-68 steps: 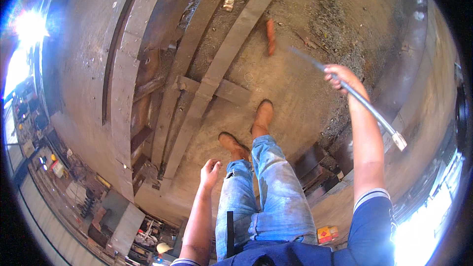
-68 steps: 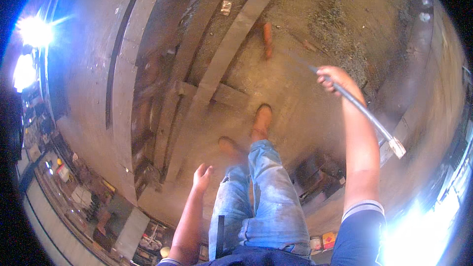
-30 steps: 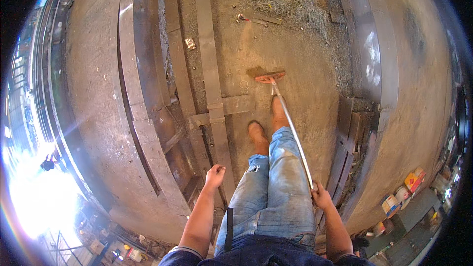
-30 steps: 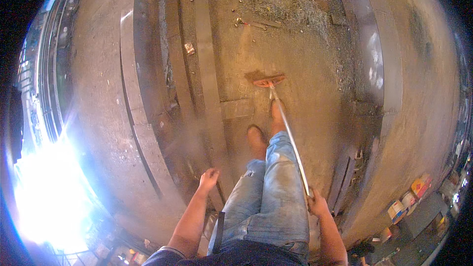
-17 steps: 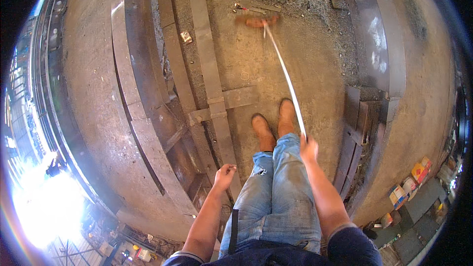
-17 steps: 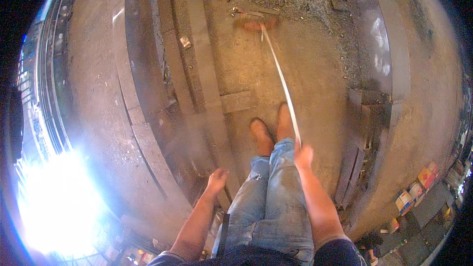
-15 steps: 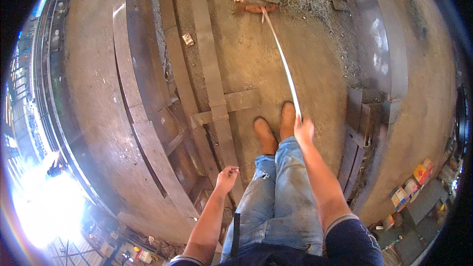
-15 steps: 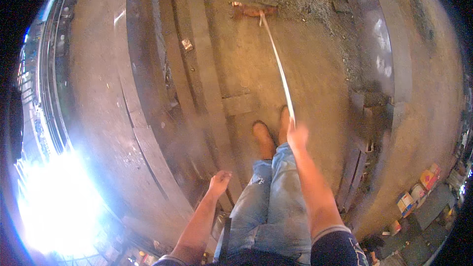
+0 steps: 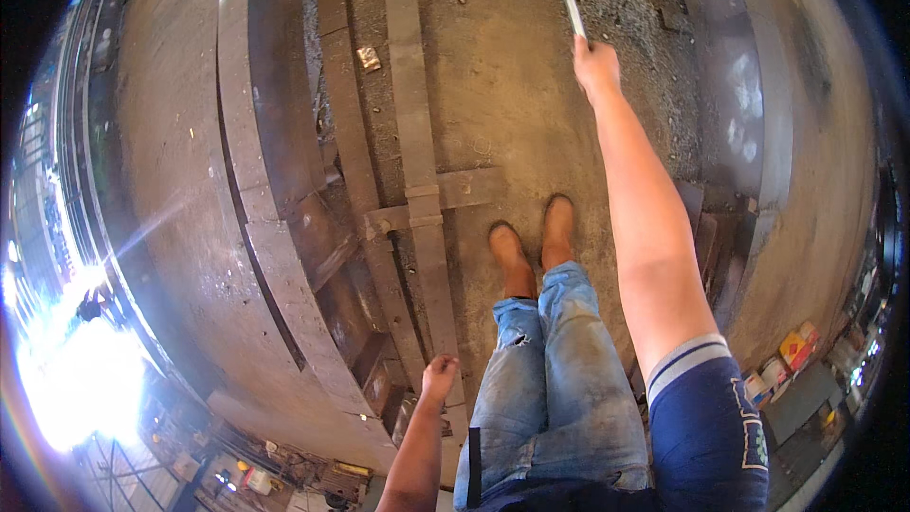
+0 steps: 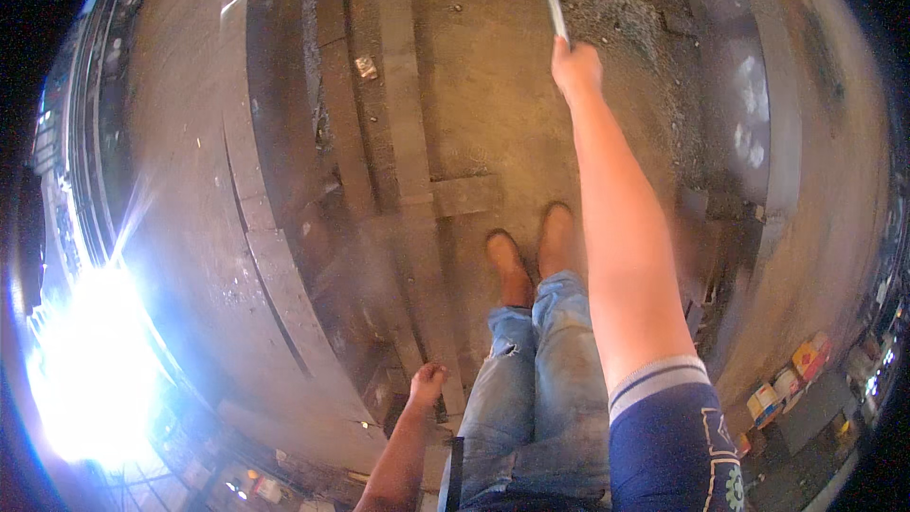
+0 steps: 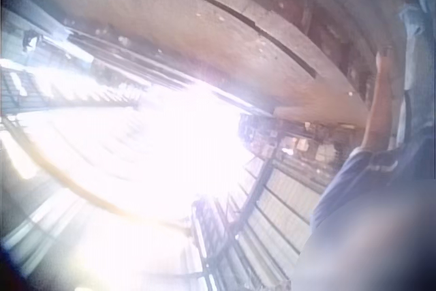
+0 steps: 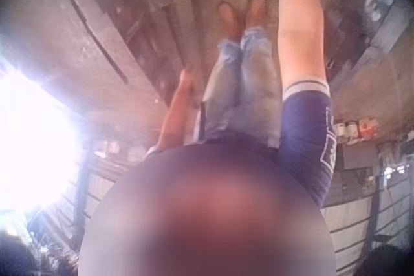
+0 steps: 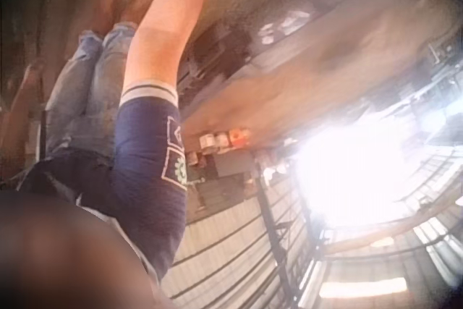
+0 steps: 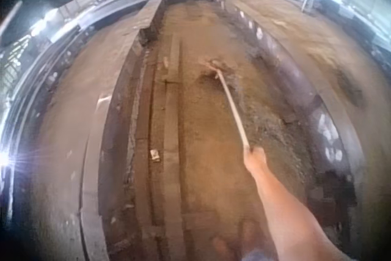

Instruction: The person sweeps metal shavings and debris on a workshop floor using a broom. They gather the debris into a pile and continue sweeping around metal beams and other objects on the floor.

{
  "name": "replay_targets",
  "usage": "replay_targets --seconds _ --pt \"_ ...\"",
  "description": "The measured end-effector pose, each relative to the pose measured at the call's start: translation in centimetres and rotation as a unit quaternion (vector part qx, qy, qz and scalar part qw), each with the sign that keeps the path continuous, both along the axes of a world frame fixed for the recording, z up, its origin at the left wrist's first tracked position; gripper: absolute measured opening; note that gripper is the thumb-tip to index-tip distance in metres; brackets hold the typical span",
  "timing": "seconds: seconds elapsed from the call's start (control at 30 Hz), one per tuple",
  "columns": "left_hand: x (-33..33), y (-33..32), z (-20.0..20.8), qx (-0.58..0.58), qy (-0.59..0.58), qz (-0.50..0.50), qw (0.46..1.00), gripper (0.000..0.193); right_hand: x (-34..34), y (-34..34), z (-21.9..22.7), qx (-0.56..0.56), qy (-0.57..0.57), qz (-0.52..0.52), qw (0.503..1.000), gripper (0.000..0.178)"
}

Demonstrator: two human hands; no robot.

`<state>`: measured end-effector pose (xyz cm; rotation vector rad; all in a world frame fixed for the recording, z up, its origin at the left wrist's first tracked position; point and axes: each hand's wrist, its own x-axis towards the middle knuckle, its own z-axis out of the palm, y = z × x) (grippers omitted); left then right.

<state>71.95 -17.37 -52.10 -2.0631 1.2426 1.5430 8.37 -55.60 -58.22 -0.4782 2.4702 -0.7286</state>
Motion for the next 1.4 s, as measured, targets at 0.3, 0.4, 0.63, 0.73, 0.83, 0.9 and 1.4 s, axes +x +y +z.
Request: replay_targets --seconds 0.3,0.4,0.63,0.73,0.83,0.9,1.4 --pt "-5.0 -2.8 0.6 0.008 0.054 0.019 0.998 0.028 3.3 10.2 1.3 0.092 0.139 0.147 0.975 0.044" --pt "-6.1 -5.0 0.1 -0.007 0.056 -0.001 0.998 0.027 7.9 22.6 3.8 0.106 0.080 0.152 0.979 0.039" --pt "-11.2 -12.0 4.1 -0.007 0.049 -0.094 0.994 0.021 19.2 61.6 14.2 0.274 0.032 0.098 0.956 0.030" --pt "-11.0 -11.8 3.0 -0.007 0.039 -0.129 0.991 0.022 22.8 73.1 19.0 0.335 0.016 0.081 0.939 0.027" --pt "-12.2 -11.9 3.8 0.013 0.009 -0.183 0.983 0.023 22.6 77.5 18.3 0.410 -0.041 -0.009 0.911 0.026" --pt "-10.2 -9.5 2.2 0.024 0.025 -0.150 0.988 0.025 19.2 77.9 16.0 0.414 -0.045 0.061 0.907 0.027" --pt "-26.5 -4.2 3.1 0.000 0.053 -0.082 0.995 0.022 -20.7 15.2 -3.8 0.127 0.057 0.147 0.979 0.047"
